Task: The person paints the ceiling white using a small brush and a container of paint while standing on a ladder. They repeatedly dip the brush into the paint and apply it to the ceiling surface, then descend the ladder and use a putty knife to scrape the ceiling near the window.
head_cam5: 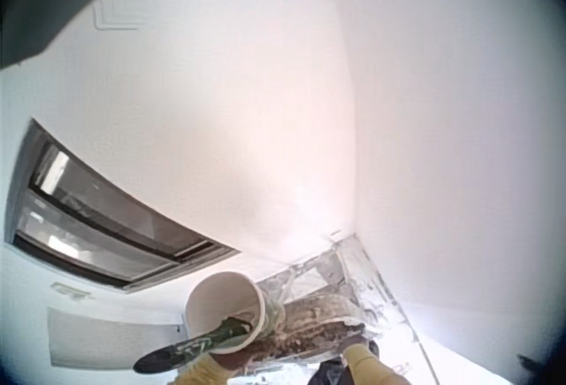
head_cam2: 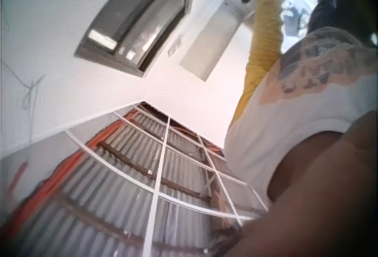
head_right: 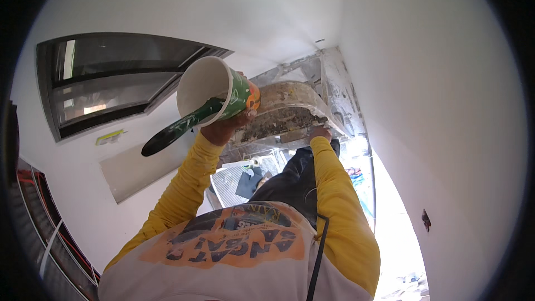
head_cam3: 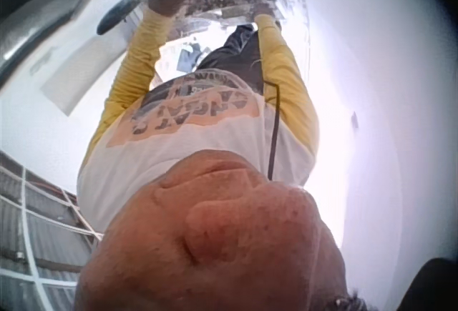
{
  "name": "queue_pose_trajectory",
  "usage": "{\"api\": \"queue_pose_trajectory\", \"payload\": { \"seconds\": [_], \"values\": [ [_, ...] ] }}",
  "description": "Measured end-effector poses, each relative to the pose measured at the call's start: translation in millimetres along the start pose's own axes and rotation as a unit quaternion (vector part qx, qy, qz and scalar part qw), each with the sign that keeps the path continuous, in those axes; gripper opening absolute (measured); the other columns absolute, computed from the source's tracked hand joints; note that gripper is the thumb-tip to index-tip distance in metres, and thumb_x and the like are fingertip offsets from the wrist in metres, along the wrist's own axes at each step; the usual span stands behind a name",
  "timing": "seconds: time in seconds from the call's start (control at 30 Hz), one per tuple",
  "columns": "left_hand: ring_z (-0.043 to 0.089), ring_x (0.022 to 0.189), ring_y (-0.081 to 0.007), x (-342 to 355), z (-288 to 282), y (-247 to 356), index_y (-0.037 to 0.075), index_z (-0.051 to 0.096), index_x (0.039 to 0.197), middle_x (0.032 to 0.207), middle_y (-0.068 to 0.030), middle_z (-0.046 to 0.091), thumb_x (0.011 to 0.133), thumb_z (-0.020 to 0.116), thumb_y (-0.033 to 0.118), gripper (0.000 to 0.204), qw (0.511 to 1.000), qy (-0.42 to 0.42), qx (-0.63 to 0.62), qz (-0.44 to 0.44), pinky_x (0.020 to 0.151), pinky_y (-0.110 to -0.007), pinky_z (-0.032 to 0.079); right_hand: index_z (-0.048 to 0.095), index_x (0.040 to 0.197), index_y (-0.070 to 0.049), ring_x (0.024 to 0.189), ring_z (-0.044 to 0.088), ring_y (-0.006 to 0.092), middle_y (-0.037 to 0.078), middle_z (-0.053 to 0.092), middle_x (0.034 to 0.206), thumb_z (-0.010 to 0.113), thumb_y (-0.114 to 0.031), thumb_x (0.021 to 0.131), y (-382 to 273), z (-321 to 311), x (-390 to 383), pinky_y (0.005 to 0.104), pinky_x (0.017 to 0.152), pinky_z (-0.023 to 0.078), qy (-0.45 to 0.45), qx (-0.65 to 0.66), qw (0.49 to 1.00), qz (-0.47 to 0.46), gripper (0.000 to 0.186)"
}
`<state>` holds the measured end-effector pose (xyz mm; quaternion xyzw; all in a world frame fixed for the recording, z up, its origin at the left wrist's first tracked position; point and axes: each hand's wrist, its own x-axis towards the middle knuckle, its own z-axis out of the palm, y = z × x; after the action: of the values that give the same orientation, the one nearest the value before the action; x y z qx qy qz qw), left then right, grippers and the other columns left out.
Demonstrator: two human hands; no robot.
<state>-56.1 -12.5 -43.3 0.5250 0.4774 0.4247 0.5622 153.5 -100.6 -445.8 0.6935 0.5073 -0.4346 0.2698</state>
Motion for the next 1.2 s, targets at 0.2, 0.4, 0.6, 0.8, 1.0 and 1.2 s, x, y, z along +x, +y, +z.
{"api": "queue_pose_trajectory", "payload": {
  "seconds": [0.2,0.4,0.6,0.8,1.0,1.2],
  "values": [
    [0.052,0.121,-0.0217,6.0,1.3,13.6,0.006,0.047,0.136,0.131,-0.0098,0.053,0.073,0.087,0.017,0.075,0.993,0.023,0.106,-0.035,0.104,-0.035,0.046,0.060,0.134,-0.017,0.131,0.052,0.0241,0.002,0.056,0.144,0.037,-0.039,0.100,29.3,86.9,118.3,0.0435,0.114,0.037,0.027,0.191,0.976,-0.099,0.047],
    [0.053,0.121,-0.0218,5.0,-2.8,8.8,0.007,0.048,0.136,0.131,-0.0099,0.054,0.074,0.086,0.016,0.073,0.993,0.015,0.112,-0.020,0.103,-0.036,0.047,0.052,0.141,-0.015,0.133,0.051,0.0296,0.008,0.056,0.144,0.045,-0.044,0.098,26.4,54.6,85.7,0.0488,0.112,0.038,-0.062,-0.221,0.962,-0.146,0.052],
    [0.062,0.112,-0.0228,5.0,-4.3,9.5,0.006,0.060,0.127,0.123,-0.0091,0.064,0.078,0.084,0.023,0.057,0.995,-0.008,0.092,-0.030,0.101,-0.037,0.049,0.062,0.108,-0.007,0.094,0.069,0.0403,0.021,0.071,0.095,0.055,-0.028,0.094,87.3,-24.6,-118.6,0.0511,0.084,0.054,0.065,0.004,0.969,-0.237,0.026],
    [0.065,0.104,-0.0212,9.6,-10.6,-3.5,0.006,0.067,0.113,0.108,-0.0070,0.071,0.081,0.081,0.026,0.040,0.974,-0.029,0.224,0.033,0.092,-0.038,0.052,0.063,0.100,-0.005,0.085,0.068,0.0435,0.025,0.069,0.085,0.055,-0.035,0.096,190.9,-185.4,-303.5,0.0526,0.080,0.053,0.246,0.065,0.966,-0.054,0.032],
    [0.068,0.093,-0.0167,14.3,-4.2,-11.7,0.006,0.067,0.103,0.099,-0.0042,0.071,0.078,0.082,0.016,0.031,0.991,0.031,0.121,0.052,0.084,-0.033,0.055,0.063,0.092,-0.002,0.069,0.067,0.0413,0.022,0.066,0.072,0.056,-0.030,0.099,172.0,-389.4,-398.3,0.0490,0.061,0.052,0.625,0.168,0.759,-0.077,0.030],
    [0.071,0.093,-0.0186,20.1,-4.7,-11.9,0.001,0.066,0.110,0.103,-0.0089,0.074,0.069,0.092,0.022,0.054,0.997,0.040,0.051,0.043,0.085,-0.034,0.057,0.061,0.097,0.005,0.069,0.066,0.0442,0.027,0.066,0.077,0.057,-0.031,0.099,145.1,-463.3,-442.1,0.0459,0.064,0.054,0.748,0.121,0.648,-0.078,0.036]
  ]
}}
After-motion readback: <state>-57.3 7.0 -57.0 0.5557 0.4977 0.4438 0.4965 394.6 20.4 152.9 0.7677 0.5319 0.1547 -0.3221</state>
